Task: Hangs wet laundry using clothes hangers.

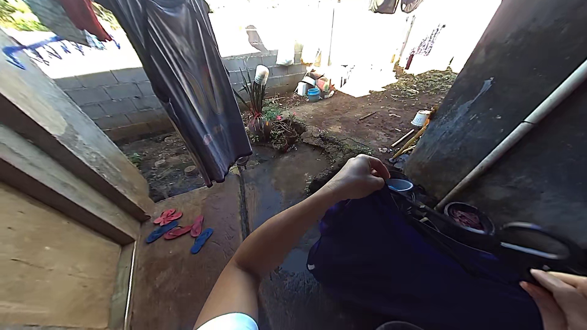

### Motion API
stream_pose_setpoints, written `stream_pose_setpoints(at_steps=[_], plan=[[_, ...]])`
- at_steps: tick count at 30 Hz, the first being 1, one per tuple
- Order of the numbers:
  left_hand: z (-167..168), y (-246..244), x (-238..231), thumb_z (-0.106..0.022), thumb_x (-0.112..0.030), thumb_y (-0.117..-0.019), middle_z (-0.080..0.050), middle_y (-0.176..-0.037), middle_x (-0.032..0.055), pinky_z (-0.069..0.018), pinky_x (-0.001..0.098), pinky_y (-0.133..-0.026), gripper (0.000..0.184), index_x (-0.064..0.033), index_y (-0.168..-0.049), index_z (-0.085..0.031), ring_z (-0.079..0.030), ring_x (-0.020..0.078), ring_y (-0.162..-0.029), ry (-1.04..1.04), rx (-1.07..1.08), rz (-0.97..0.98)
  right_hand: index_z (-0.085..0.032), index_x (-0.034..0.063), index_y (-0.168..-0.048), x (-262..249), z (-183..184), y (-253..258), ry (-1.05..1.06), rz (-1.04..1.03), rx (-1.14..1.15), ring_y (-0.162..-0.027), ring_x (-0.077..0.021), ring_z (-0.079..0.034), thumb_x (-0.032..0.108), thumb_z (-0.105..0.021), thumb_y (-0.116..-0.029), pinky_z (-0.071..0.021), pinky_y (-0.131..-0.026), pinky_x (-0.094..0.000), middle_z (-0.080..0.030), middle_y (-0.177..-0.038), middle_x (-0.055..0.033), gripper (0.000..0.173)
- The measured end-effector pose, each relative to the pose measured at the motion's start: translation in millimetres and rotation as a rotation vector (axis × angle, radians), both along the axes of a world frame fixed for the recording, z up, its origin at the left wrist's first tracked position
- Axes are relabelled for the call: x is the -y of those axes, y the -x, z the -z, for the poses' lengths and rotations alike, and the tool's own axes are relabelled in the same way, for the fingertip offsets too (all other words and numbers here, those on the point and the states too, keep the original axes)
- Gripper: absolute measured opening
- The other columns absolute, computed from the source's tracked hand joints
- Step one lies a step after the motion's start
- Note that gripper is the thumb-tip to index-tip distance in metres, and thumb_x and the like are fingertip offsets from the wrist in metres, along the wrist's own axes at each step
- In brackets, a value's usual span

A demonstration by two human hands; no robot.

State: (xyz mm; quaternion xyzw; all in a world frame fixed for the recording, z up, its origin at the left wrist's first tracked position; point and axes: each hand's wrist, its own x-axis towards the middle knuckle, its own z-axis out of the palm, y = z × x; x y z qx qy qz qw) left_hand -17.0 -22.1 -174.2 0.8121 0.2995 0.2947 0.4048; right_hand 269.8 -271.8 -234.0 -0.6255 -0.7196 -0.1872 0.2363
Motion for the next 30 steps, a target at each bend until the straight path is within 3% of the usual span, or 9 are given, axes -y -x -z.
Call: stream_pose_setpoints(at_steps=[5,8,11,16,19,21,24,27,30], plan=[[3.0,18.4,-10.0,-0.067,-0.003,-0.0919,-0.063,-0.072,0.0064,-0.0482,0.0327,-0.058,0.033,-0.0046,-0.125,-0.071,-0.054,0.0121,-0.059,-0.018,0.004,0.024,-0.061,-0.0143,-0.109,-19.0,21.3,11.9,-0.163,0.053,-0.236,-0.098,-0.0383,-0.063,0.019,-0.048,-0.1081,-0.0537,-0.089,-0.0418,-0.061,-0.104,-0.032,0.036],[14.0,28.0,-20.7,-0.071,-0.001,-0.0891,-0.068,-0.084,0.0103,-0.0558,0.036,-0.069,0.028,0.0008,-0.117,-0.067,-0.063,0.0154,-0.071,0.129,0.066,-0.069,-0.061,-0.0114,-0.109,-20.9,26.4,5.0,-0.249,0.038,-0.362,-0.098,-0.021,-0.062,0.022,-0.046,-0.1086,-0.0516,-0.089,-0.0271,-0.061,-0.102,-0.0244,0.036],[15.9,33.1,-21.9,-0.07,0.003,-0.0875,-0.07,-0.08,0.0085,-0.0562,0.0321,-0.065,0.025,0.0013,-0.112,-0.067,-0.065,0.013,-0.068,0.242,0.135,-0.103,-0.057,-0.0013,-0.109,-18.5,27.4,-0.6,-0.221,-0.145,-0.29,-0.1,-0.011,-0.059,0.028,-0.045,-0.1103,-0.0495,-0.089,-0.0181,-0.057,-0.103,-0.0143,0.032],[-0.2,33.8,-14.3,-0.074,0.007,-0.0801,-0.064,-0.073,0.0071,-0.0533,0.0284,-0.058,0.023,0.0003,-0.101,-0.07,-0.061,0.0122,-0.062,0.237,0.145,-0.041,-0.064,0.0022,-0.114,-18.6,26.6,5.7,-0.191,-0.112,-0.024,-0.079,-0.0255,-0.068,0.029,-0.044,-0.1104,-0.0544,-0.057,-0.0332,-0.064,-0.103,-0.0185,0.033],[-10.0,28.9,-8.1,-0.079,-0.005,-0.0761,-0.072,-0.099,0.0048,-0.0605,0.0269,-0.07,0.048,-0.0041,-0.122,-0.063,-0.07,0.0109,-0.079,0.342,0.154,0.322,-0.062,0.0038,-0.114,-20.6,23.4,12.0,-0.193,-0.134,-0.046,-0.081,-0.0219,-0.067,0.03,-0.044,-0.1109,-0.0536,-0.059,-0.0295,-0.063,-0.104,-0.0165,0.032],[-15.3,23.8,-5.1,-0.083,-0.005,-0.0778,-0.069,-0.122,0.0085,-0.0628,0.03,-0.077,0.058,-0.0046,-0.132,-0.061,-0.072,0.0144,-0.089,0.185,0.11,0.414,-0.061,0.0035,-0.113,-20.7,19.7,8.3,-0.217,-0.152,-0.079,-0.084,-0.0203,-0.066,0.03,-0.044,-0.1108,-0.0537,-0.063,-0.0274,-0.062,-0.104,-0.0166,0.032],[-11.0,17.2,-8.2,-0.081,-0.022,-0.0866,-0.065,-0.123,0.0048,-0.0554,0.0302,-0.074,0.04,-0.0117,-0.124,-0.071,-0.065,0.0124,-0.095,-0.313,-0.094,0.257,-0.059,0.0016,-0.112,-16.0,11.2,-9.9,-0.264,-0.157,-0.124,-0.093,-0.0168,-0.063,0.03,-0.044,-0.1109,-0.0534,-0.078,-0.0225,-0.06,-0.103,-0.0162,0.032],[4.6,13.3,-17.6,-0.072,-0.016,-0.0944,-0.071,-0.092,-0.0003,-0.0559,0.027,-0.07,0.013,-0.0097,-0.104,-0.077,-0.066,0.0068,-0.078,-0.461,-0.098,0.298,-0.06,0.003,-0.112,-7.9,3.4,-23.3,-0.23,-0.185,-0.133,-0.095,-0.0128,-0.063,0.031,-0.045,-0.1106,-0.0518,-0.081,-0.0192,-0.06,-0.104,-0.0139,0.032],[7.5,13.0,-22.3,-0.067,-0.012,-0.0971,-0.074,-0.091,-0.0027,-0.0563,0.0232,-0.075,0.015,-0.0096,-0.105,-0.079,-0.068,0.0026,-0.081,-0.48,-0.173,0.409,-0.064,0.0054,-0.115,3.1,-4.4,-25.2,-0.13,-0.186,-0.089,-0.091,-0.0137,-0.065,0.031,-0.046,-0.1102,-0.0544,-0.074,-0.0211,-0.063,-0.105,-0.0127,0.031]])
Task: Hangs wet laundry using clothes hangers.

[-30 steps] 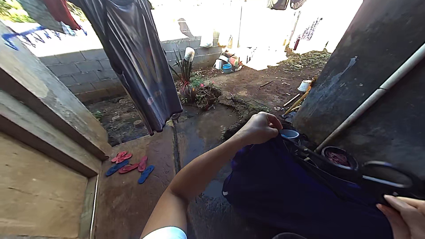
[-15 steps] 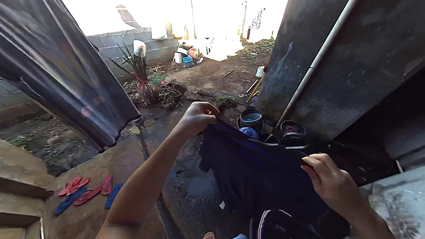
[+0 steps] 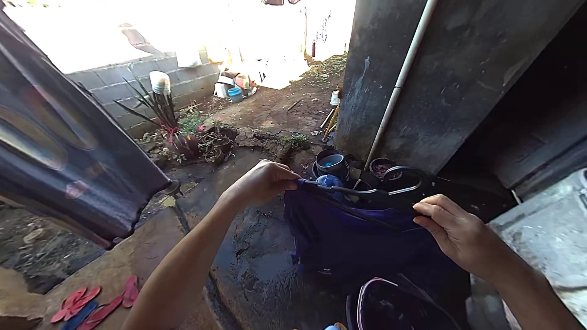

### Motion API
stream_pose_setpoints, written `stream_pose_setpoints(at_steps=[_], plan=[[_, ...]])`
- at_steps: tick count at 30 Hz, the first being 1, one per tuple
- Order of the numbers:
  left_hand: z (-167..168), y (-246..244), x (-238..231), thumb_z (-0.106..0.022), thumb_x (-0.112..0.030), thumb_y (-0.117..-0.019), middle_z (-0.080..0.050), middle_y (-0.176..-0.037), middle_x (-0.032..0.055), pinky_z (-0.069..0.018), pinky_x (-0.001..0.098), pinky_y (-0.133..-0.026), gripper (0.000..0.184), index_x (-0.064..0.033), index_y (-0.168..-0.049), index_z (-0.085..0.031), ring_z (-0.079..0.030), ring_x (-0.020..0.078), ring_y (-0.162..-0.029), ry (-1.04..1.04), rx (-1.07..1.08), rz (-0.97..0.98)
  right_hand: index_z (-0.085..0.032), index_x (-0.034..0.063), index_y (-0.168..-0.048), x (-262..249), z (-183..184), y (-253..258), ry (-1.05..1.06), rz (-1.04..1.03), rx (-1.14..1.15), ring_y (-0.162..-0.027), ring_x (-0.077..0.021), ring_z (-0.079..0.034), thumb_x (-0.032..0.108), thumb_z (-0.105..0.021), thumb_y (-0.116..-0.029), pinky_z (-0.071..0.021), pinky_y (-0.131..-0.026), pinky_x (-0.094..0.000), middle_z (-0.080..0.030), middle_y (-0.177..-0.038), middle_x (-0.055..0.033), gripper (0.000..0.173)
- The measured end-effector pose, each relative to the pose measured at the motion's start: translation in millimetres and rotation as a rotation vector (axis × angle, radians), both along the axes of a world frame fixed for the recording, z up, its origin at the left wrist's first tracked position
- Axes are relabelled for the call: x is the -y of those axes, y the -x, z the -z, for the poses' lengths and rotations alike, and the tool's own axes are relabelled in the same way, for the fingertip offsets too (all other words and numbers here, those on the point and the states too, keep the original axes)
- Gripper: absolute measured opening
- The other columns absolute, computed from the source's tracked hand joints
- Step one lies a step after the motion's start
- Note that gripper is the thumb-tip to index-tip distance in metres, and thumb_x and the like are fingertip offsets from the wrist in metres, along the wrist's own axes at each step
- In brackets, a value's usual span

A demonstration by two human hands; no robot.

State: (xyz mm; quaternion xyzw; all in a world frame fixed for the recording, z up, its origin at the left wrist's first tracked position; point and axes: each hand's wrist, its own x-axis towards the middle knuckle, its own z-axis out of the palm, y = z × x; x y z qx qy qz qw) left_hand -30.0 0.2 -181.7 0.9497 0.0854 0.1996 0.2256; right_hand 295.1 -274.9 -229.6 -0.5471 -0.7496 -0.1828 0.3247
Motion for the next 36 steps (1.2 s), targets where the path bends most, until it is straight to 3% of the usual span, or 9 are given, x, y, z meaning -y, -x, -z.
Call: stream_pose_setpoints(at_steps=[7,12,17,22,26,30,32,34,36], plan=[[10.3,-11.7,-9.5,-0.065,-0.02,-0.0993,-0.076,-0.105,-0.0029,-0.0551,0.0279,-0.093,0.02,-0.0116,-0.111,-0.079,-0.068,0.0053,-0.102,-0.026,-0.033,0.078,-0.065,0.0066,-0.114,16.3,-13.1,4.6,0.025,0.039,0.147,-0.083,-0.0194,-0.068,0.028,-0.045,-0.1104,-0.0558,-0.063,-0.0269,-0.065,-0.104,-0.0133,0.029],[5.4,-27.1,-6.4,-0.062,-0.018,-0.1004,-0.074,-0.095,-0.003,-0.0563,0.0234,-0.084,0.019,-0.0081,-0.103,-0.078,-0.068,0.0032,-0.091,0.056,0.065,0.159,-0.068,0.0065,-0.107,14.2,-4.9,11.6,0.056,0.022,0.206,-0.072,-0.0218,-0.068,0.024,-0.046,-0.109,-0.0546,-0.052,-0.0319,-0.068,-0.098,-0.0115,0.028],[4.1,-65.9,28.5,-0.064,-0.033,-0.1011,-0.076,-0.1,0.0011,-0.0586,0.0247,-0.08,0.034,-0.0053,-0.117,-0.075,-0.07,0.0039,-0.088,0.099,0.121,0.12,-0.064,0.0075,-0.112,2.5,-1.6,5.2,-0.01,0.001,0.056,-0.081,-0.0147,-0.066,0.032,-0.044,-0.1109,-0.0531,-0.06,-0.0232,-0.065,-0.102,-0.0115,0.032],[-1.9,-47.9,13.7,-0.058,-0.04,-0.1036,-0.074,-0.094,-0.0062,-0.0565,0.0224,-0.075,0.035,-0.0117,-0.115,-0.075,-0.066,-0.0017,-0.082,0.089,0.012,0.103,-0.062,0.0058,-0.111,11.3,1.7,-27.3,-0.079,0.015,-0.058,-0.095,-0.0092,-0.063,0.034,-0.046,-0.1104,-0.0515,-0.08,-0.0165,-0.061,-0.102,-0.0104,0.032],[17.7,-59.0,15.6,-0.061,-0.034,-0.103,-0.068,-0.08,-0.0069,-0.0524,0.0176,-0.067,0.028,-0.0081,-0.101,-0.073,-0.061,-0.0039,-0.072,0.224,0.043,0.222,-0.069,0.0073,-0.111,9.6,-2.2,-31.5,-0.025,0.038,-0.121,-0.093,-0.0086,-0.065,0.035,-0.051,-0.1082,-0.0539,-0.079,-0.0194,-0.066,-0.103,-0.0091,0.033],[32.3,-59.8,12.7,-0.061,-0.035,-0.1024,-0.064,-0.075,-0.0088,-0.0504,0.0169,-0.062,0.028,-0.0123,-0.089,-0.071,-0.058,-0.0032,-0.067,0.147,0.273,0.198,-0.062,0.0131,-0.136,16.1,-9.4,-47.9,0.164,-0.088,-0.524,-0.082,-0.0001,-0.061,0.055,-0.054,-0.1021,-0.0538,-0.071,-0.0165,-0.064,-0.097,0.0038,0.055],[36.2,-52.0,7.7,-0.061,-0.037,-0.1025,-0.067,-0.08,-0.0103,-0.0535,0.0162,-0.067,0.026,-0.0153,-0.094,-0.072,-0.062,-0.0042,-0.072,0.145,0.37,0.16,-0.056,0.0148,-0.145,27.6,-13.6,-67.5,0.315,-0.068,-0.615,-0.093,-0.0053,-0.066,0.062,-0.04,-0.1041,-0.057,-0.082,-0.0248,-0.069,-0.108,0.0016,0.064],[40.9,-45.5,5.5,-0.061,-0.037,-0.1028,-0.068,-0.083,-0.0108,-0.0543,0.0159,-0.07,0.023,-0.0165,-0.097,-0.072,-0.063,-0.0045,-0.076,0.145,0.424,0.134,-0.071,0.0169,-0.122,38.3,-10.9,-78.7,0.5,-0.012,-0.723,-0.097,-0.0027,-0.069,0.063,-0.034,-0.1049,-0.058,-0.087,-0.0257,-0.074,-0.106,0.0052,0.061],[45.3,-43.2,3.5,-0.061,-0.038,-0.1031,-0.068,-0.084,-0.0117,-0.0537,0.0149,-0.071,0.023,-0.0173,-0.099,-0.072,-0.063,-0.0055,-0.077,0.144,0.435,0.125,-0.068,0.0216,-0.08,41.5,-2.1,-82.4,0.586,-0.029,-0.851,-0.07,0.0024,-0.065,0.071,-0.04,-0.0996,-0.0548,-0.063,-0.0191,-0.068,-0.074,0.0112,0.059]])
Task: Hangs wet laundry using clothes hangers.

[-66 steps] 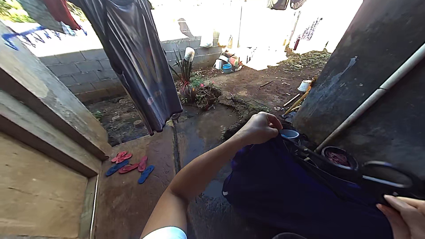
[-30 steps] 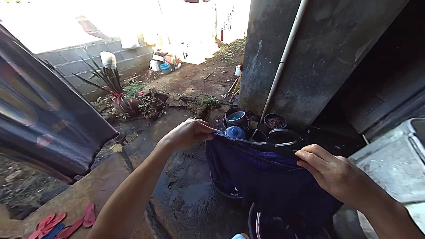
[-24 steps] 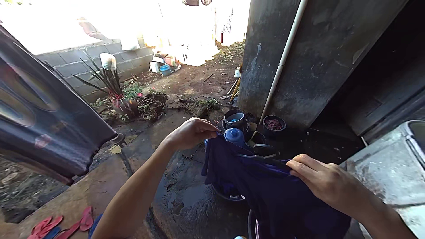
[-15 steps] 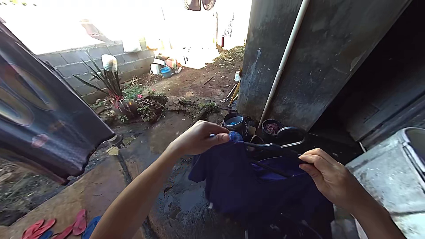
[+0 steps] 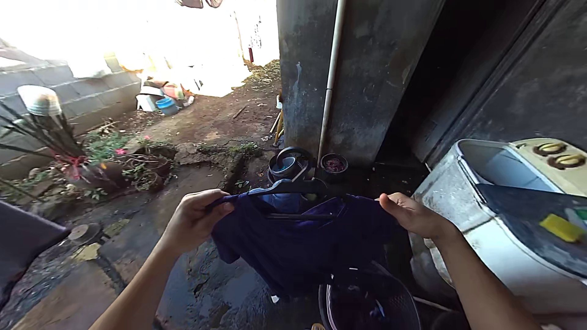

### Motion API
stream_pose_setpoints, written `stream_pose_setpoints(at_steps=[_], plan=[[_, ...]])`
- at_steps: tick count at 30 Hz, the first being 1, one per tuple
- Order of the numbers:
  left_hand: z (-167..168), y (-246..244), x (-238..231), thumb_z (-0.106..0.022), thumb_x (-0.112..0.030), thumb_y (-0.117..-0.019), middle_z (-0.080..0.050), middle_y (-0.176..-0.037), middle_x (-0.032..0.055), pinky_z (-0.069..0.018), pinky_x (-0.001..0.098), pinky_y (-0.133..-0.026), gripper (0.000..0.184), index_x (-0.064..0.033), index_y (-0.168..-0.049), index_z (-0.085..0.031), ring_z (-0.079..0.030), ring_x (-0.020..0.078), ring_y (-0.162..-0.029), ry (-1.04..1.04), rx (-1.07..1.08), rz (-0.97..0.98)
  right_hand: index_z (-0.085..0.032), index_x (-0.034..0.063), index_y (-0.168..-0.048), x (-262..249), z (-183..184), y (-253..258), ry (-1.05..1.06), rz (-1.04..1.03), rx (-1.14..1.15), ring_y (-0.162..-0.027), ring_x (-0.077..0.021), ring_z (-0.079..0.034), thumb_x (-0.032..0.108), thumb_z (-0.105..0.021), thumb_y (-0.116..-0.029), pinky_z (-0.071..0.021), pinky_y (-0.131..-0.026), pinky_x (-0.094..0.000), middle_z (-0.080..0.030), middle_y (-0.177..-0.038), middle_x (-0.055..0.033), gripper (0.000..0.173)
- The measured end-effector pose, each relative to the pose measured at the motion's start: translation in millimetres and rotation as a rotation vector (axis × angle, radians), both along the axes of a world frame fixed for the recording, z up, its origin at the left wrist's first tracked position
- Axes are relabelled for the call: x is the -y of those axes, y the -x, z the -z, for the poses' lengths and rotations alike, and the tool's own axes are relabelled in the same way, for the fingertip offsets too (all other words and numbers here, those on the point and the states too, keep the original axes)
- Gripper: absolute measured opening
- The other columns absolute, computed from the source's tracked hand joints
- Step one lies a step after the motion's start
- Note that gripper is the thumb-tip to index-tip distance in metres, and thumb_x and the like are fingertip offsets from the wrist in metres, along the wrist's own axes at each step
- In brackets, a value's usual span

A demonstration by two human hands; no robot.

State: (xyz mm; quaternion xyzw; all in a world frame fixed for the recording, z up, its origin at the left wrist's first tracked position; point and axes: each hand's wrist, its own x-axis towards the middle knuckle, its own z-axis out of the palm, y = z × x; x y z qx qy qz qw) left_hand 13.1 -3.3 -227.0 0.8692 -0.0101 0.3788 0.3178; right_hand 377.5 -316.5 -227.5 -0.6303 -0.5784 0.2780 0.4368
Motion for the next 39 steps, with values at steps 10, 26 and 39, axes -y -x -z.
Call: stream_pose_setpoints(at_steps=[10,26,39], plan=[[13.1,-6.4,1.5,-0.061,-0.036,-0.1033,-0.069,-0.09,-0.0131,-0.0536,0.0139,-0.075,0.02,-0.0188,-0.106,-0.072,-0.064,-0.0062,-0.081,0.031,0.1,0.033,-0.078,0.0116,-0.107,15.1,-5.6,-21.2,-0.481,0.229,-0.008,-0.1,-0.009,-0.067,0.019,-0.075,-0.0921,-0.0592,-0.089,-0.0247,-0.07,-0.11,0.0016,0.017],[-15.8,-28.8,17.3,-0.063,-0.039,-0.1017,-0.07,-0.089,-0.0112,-0.0538,0.0141,-0.075,0.023,-0.0183,-0.102,-0.073,-0.064,-0.0058,-0.081,-0.133,0.008,-0.051,-0.08,0.01,-0.101,16.1,-17.7,-15.4,-0.605,0.372,-0.425,-0.083,-0.0076,-0.072,0.009,-0.067,-0.0968,-0.0616,-0.079,-0.0269,-0.077,-0.092,-0.0022,0.013],[7.5,-64.9,29.8,-0.061,-0.042,-0.1023,-0.07,-0.089,-0.0125,-0.0542,0.0152,-0.073,0.024,-0.0207,-0.105,-0.071,-0.064,-0.0061,-0.079,-0.037,0.125,-0.029,-0.076,0.0023,-0.113,-0.1,-19.8,-27.5,-0.586,0.041,0.315,-0.094,-0.004,-0.068,0.011,-0.058,-0.1028,-0.0574,-0.086,-0.0224,-0.074,-0.102,-0.0045,0.023]])
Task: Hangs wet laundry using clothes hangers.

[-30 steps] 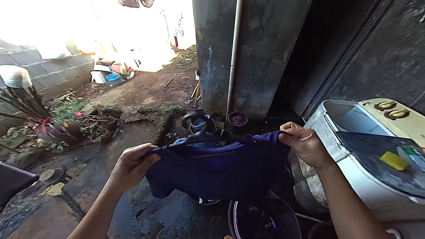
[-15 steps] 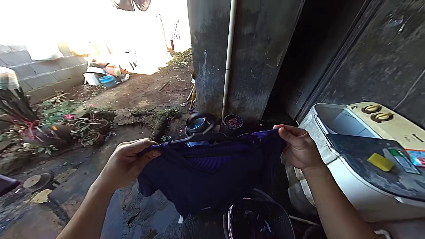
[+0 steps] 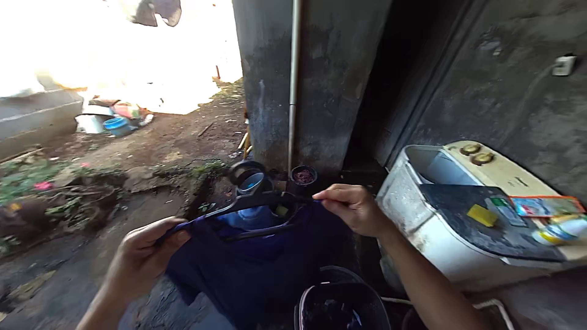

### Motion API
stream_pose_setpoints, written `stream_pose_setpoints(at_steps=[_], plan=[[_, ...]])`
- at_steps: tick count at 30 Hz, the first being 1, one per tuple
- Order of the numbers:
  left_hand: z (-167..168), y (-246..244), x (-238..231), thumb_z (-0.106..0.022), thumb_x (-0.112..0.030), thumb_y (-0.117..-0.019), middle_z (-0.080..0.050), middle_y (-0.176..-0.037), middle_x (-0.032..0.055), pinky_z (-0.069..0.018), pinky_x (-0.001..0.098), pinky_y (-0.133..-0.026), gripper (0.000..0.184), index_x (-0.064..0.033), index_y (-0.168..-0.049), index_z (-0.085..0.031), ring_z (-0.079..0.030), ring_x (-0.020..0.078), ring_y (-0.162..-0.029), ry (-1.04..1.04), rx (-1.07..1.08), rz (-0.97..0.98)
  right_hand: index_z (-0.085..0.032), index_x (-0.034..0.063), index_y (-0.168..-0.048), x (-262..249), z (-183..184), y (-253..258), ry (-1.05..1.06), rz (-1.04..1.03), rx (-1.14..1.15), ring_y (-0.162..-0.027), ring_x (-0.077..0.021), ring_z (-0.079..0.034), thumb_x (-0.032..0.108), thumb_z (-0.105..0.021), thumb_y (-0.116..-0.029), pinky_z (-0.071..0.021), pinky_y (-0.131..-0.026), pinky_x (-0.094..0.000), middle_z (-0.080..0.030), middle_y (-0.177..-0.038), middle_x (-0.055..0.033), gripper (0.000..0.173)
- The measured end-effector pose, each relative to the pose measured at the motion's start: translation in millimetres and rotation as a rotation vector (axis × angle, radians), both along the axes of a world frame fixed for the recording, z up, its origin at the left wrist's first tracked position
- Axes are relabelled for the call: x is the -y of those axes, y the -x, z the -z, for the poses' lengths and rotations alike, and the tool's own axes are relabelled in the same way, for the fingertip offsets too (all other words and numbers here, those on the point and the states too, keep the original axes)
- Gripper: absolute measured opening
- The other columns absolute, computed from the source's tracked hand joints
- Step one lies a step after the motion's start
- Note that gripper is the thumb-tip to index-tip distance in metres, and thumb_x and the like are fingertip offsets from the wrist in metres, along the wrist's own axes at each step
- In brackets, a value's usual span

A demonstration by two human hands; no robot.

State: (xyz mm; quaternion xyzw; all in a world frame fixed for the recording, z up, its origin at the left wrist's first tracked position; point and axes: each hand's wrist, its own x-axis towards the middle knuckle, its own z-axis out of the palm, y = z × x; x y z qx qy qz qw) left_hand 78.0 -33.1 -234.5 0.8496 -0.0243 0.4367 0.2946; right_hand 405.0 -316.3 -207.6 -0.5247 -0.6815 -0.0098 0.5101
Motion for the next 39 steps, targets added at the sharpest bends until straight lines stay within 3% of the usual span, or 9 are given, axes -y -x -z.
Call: stream_pose_setpoints(at_steps=[6,10,14,18,21,26,32,36,39], plan=[[1.8,0.7,-5.5,-0.061,-0.028,-0.1037,-0.07,-0.105,-0.0221,-0.0526,0.0144,-0.085,0.018,-0.0279,-0.119,-0.069,-0.063,-0.0107,-0.094,0.075,-0.093,0.151,-0.074,0.0002,-0.104,9.0,-6.6,-14.8,0.104,-0.014,0.155,-0.076,-0.0107,-0.061,0.014,-0.052,-0.1,-0.0512,-0.067,-0.0267,-0.07,-0.095,-0.0103,0.026],[6.5,-8.4,-5.3,-0.061,-0.024,-0.1031,-0.071,-0.102,-0.0196,-0.0529,0.0161,-0.085,0.016,-0.0214,-0.115,-0.071,-0.064,-0.0094,-0.092,0.123,-0.074,0.186,-0.07,0.0082,-0.12,7.6,-21.8,9.5,0.381,0.188,0.349,-0.099,-0.0255,-0.07,0.052,-0.054,-0.1026,-0.0549,-0.084,-0.051,-0.073,-0.107,-0.0095,0.05],[0.0,-10.8,-10.4,-0.063,-0.025,-0.1024,-0.071,-0.1,-0.0163,-0.0536,0.0172,-0.083,0.016,-0.0184,-0.115,-0.071,-0.064,-0.0081,-0.09,0.115,-0.138,0.173,-0.068,0.0047,-0.113,-13.5,-32.4,35.7,0.494,0.205,0.341,-0.09,-0.0308,-0.07,0.036,-0.047,-0.1091,-0.0522,-0.076,-0.0527,-0.07,-0.092,-0.0132,0.037],[-16.0,3.0,-33.9,-0.07,-0.023,-0.0986,-0.068,-0.112,0.0225,-0.05,0.0434,-0.098,0.036,-0.0021,-0.127,-0.067,-0.063,0.028,-0.108,-0.256,-0.238,-0.097,-0.068,0.0076,-0.11,-40.3,-36.9,43.8,0.518,0.247,0.296,-0.088,-0.0282,-0.069,0.039,-0.045,-0.1094,-0.0525,-0.077,-0.0505,-0.069,-0.087,-0.0102,0.039],[-20.9,6.7,-36.0,-0.071,-0.03,-0.0978,-0.067,-0.12,0.0202,-0.0403,0.0517,-0.109,0.03,-0.0115,-0.121,-0.073,-0.056,0.0345,-0.124,-0.385,-0.217,-0.202,-0.071,0.0096,-0.11,-55.3,-40.6,55.2,0.489,0.315,0.279,-0.092,-0.0297,-0.071,0.04,-0.049,-0.1075,-0.0544,-0.08,-0.0545,-0.072,-0.091,-0.011,0.038],[-35.4,12.5,-29.4,-0.065,-0.051,-0.0963,-0.069,-0.121,0.0124,-0.0449,0.0542,-0.105,0.044,-0.0152,-0.121,-0.072,-0.061,0.0318,-0.12,-0.48,0.053,-0.631,-0.073,0.0167,-0.098,-99.4,-60.4,84.1,0.263,0.378,0.339,-0.077,-0.0183,-0.071,0.045,-0.05,-0.1046,-0.059,-0.069,-0.0468,-0.071,-0.079,-0.0012,0.037],[-129.4,21.5,-66.3,-0.062,-0.033,-0.1023,-0.073,-0.112,0.0093,-0.053,0.0433,-0.096,0.031,-0.0089,-0.119,-0.073,-0.068,0.0241,-0.108,-0.7,0.34,-0.868,-0.071,0.0221,-0.088,-169.1,-156.4,153.4,0.052,0.39,0.425,-0.057,-0.0029,-0.058,0.05,-0.047,-0.1008,-0.0483,-0.049,-0.0282,-0.062,-0.067,0.0099,0.04],[-209.2,50.8,-126.0,-0.062,-0.012,-0.1,-0.074,-0.104,0.0129,-0.0601,0.0443,-0.082,0.018,-0.0069,-0.113,-0.073,-0.073,0.0291,-0.094,-0.851,0.4,-0.999,-0.072,0.0179,-0.091,-209.6,-235.8,201.3,0.102,0.387,0.441,-0.056,-0.0123,-0.057,0.035,-0.059,-0.1033,-0.0466,-0.051,-0.0394,-0.06,-0.065,0.0029,0.025],[-274.3,84.3,-171.9,-0.058,-0.009,-0.1009,-0.072,-0.099,0.0142,-0.0593,0.0468,-0.076,0.02,-0.007,-0.116,-0.071,-0.073,0.0316,-0.089,-0.828,0.367,-1.072,-0.072,0.0171,-0.11,-229.9,-288.5,229.9,0.101,0.446,0.505,-0.063,-0.0193,-0.062,0.046,-0.059,-0.1021,-0.0499,-0.055,-0.0465,-0.067,-0.075,-0.0032,0.033]])
